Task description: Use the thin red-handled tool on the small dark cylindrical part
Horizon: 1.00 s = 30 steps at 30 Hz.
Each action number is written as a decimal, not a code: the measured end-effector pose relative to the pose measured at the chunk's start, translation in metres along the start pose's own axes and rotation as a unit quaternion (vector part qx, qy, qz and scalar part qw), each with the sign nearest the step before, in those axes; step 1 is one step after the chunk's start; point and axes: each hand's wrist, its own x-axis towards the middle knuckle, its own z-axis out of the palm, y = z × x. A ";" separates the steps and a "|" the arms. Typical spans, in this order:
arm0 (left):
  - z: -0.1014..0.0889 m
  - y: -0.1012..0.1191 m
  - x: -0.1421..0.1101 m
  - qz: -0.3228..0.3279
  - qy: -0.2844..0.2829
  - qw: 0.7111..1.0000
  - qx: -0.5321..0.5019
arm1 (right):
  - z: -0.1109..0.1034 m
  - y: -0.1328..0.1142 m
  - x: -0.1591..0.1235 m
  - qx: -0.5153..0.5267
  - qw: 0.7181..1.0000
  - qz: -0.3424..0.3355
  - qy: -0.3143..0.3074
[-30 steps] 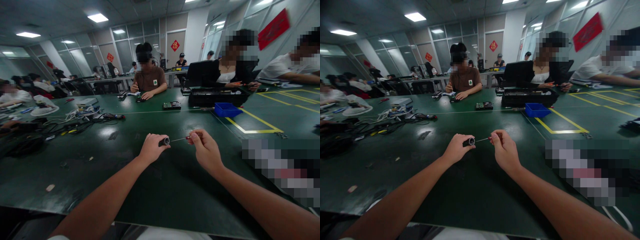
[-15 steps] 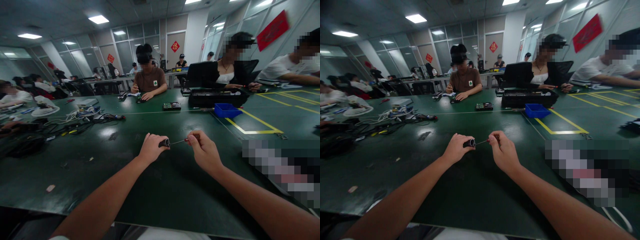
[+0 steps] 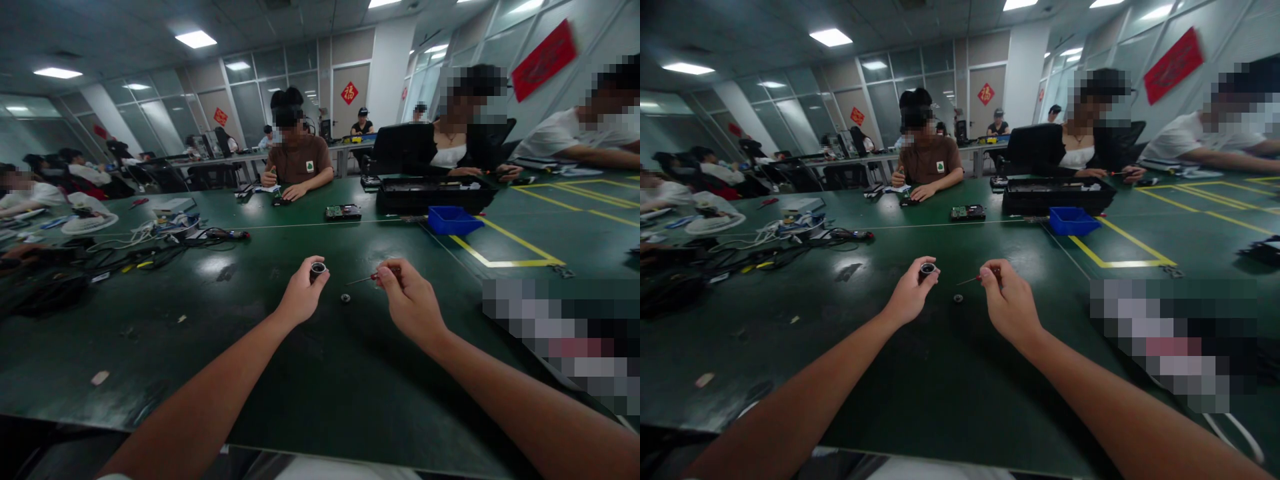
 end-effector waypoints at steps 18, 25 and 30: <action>0.024 0.012 -0.003 0.076 -0.190 0.901 0.383 | 0.002 0.001 0.001 -0.011 1.000 -0.017 0.010; 0.016 0.006 -0.002 0.038 -0.140 0.949 0.281 | 0.000 0.005 0.000 0.002 1.000 -0.021 0.003; -0.008 -0.001 0.009 -0.012 -0.044 0.988 0.148 | 0.000 0.005 -0.001 0.015 1.000 -0.021 -0.009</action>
